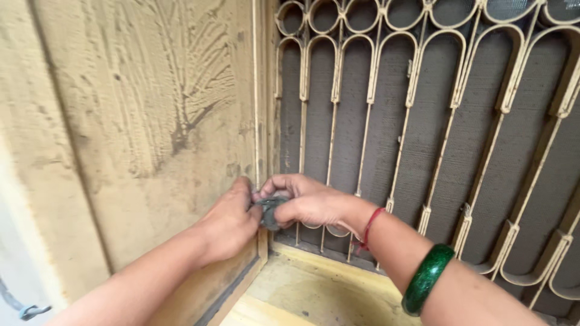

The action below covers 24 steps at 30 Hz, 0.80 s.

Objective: The person takes an abrasive pad from a container and sands a wooden window panel and a metal window grill.

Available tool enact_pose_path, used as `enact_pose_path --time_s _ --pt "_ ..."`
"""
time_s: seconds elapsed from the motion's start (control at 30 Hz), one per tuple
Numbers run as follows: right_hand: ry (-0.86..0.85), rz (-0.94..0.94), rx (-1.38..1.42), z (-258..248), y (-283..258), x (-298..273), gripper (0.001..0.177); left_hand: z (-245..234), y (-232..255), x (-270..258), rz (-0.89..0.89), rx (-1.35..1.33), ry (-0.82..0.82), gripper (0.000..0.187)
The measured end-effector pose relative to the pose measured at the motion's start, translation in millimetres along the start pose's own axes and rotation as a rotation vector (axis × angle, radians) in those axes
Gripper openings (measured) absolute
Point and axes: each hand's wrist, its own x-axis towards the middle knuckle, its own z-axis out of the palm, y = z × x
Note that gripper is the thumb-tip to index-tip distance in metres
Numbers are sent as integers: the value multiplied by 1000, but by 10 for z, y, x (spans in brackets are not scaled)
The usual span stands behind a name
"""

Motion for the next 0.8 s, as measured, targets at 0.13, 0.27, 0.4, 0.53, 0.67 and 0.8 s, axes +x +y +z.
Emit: enact_pose_path --time_s 0.13,0.27,0.4,0.53,0.67,0.8 --pt "115 152 -446 82 -407 -129 38 -283 234 16 -93 -51 -24 28" --pt "236 -83 -462 98 -546 -142 28 -551 542 -38 -163 -121 40 26" --pt "276 -126 -211 167 -640 -186 23 -765 798 -241 77 150 138 27" --pt "383 -73 110 337 -784 -107 24 -1035 986 -544 224 642 176 40" --pt "481 -155 177 506 -866 100 27 -1316 979 -849 370 1072 283 37" --pt "547 -161 197 605 -847 342 30 -1471 799 -1098 440 1246 468 34"
